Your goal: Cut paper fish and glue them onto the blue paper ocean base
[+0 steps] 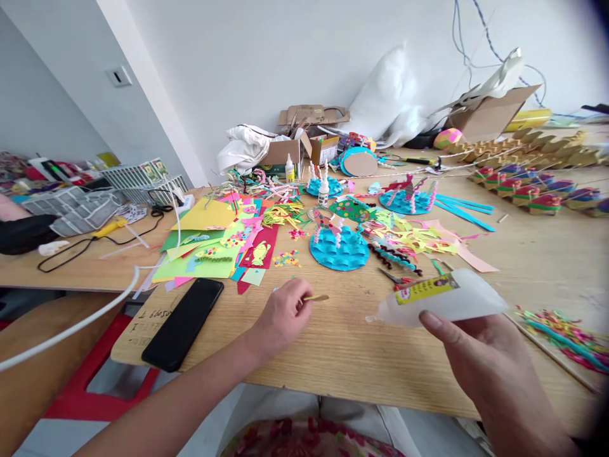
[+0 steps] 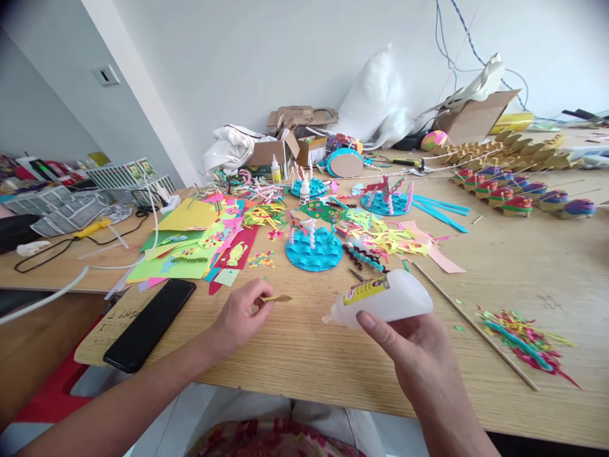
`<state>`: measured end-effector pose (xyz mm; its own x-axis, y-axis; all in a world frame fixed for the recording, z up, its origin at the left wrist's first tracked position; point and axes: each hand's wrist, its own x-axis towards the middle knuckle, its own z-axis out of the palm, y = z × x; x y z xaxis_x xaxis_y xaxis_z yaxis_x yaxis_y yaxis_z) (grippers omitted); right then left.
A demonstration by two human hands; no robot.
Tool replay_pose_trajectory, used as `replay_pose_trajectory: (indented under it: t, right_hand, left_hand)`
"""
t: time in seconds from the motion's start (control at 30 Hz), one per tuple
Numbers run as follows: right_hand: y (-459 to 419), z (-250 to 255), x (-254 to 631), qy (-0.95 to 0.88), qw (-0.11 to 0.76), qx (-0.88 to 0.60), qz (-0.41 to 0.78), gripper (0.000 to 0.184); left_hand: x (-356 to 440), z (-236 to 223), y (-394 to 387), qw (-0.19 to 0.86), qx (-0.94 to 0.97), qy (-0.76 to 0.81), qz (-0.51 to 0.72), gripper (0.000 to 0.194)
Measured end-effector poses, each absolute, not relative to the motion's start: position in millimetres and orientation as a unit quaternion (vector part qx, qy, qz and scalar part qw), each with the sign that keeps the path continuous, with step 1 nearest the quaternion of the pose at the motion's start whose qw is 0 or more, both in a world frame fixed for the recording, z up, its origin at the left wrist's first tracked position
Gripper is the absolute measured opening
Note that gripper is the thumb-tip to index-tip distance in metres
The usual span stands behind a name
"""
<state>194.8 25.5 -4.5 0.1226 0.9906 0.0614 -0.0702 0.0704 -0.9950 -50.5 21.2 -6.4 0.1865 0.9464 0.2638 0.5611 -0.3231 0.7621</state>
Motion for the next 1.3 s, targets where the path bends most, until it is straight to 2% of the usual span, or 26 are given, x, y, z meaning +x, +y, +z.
replay_pose_trajectory:
  t: [0.07, 0.13, 0.33, 0.47, 0.6, 0.67, 0.77, 0.83, 0.97, 1.17, 1.3]
  right_hand:
    - [25, -6, 196, -0.475, 0.563, -0.483, 0.473, 0.036]
    - [23, -5, 196, -0.481, 0.563, -0.473, 0.477, 0.035]
    - [20, 4, 191, -0.462, 0.58, -0.469, 0.479, 0.039]
    - [20, 3, 192, -0.463, 0.583, -0.466, 0.478, 0.039]
    - [20, 2, 193, -0.486, 0.565, -0.468, 0.475, 0.032]
    - [19, 4, 192, -0.48, 0.57, -0.472, 0.472, 0.032]
    - [18, 7, 193, -0.465, 0.574, -0.488, 0.464, 0.033]
    - [16, 7, 195, -0.457, 0.574, -0.5, 0.46, 0.034]
    - [14, 6, 197, -0.45, 0.576, -0.502, 0.463, 0.041]
    - [16, 3, 196, -0.48, 0.565, -0.474, 0.476, 0.041]
    - [19, 1, 191, -0.47, 0.577, -0.458, 0.487, 0.045]
  left_hand:
    - [-50, -10, 18, 0.113, 0.828, 0.461, 0.298, 0.015]
    - [-48, -11, 16, 0.042, 0.872, 0.415, 0.257, 0.02]
    - [-44, 1, 23, 0.017, 0.832, 0.458, 0.313, 0.018]
    - [-37, 7, 22, -0.03, 0.872, 0.454, 0.183, 0.028]
    - [-18, 3, 19, 0.025, 0.878, 0.472, 0.078, 0.02]
    - [-11, 1, 20, 0.094, 0.872, 0.475, 0.074, 0.016]
    - [-12, 3, 27, 0.154, 0.863, 0.47, 0.106, 0.025]
    - [-21, 6, 32, 0.147, 0.877, 0.441, 0.121, 0.025]
    - [-44, 5, 29, 0.111, 0.939, 0.321, 0.059, 0.019]
    - [-46, -2, -1, 0.045, 0.928, 0.369, 0.016, 0.022]
    - [-25, -7, -8, 0.051, 0.901, 0.43, -0.006, 0.019]
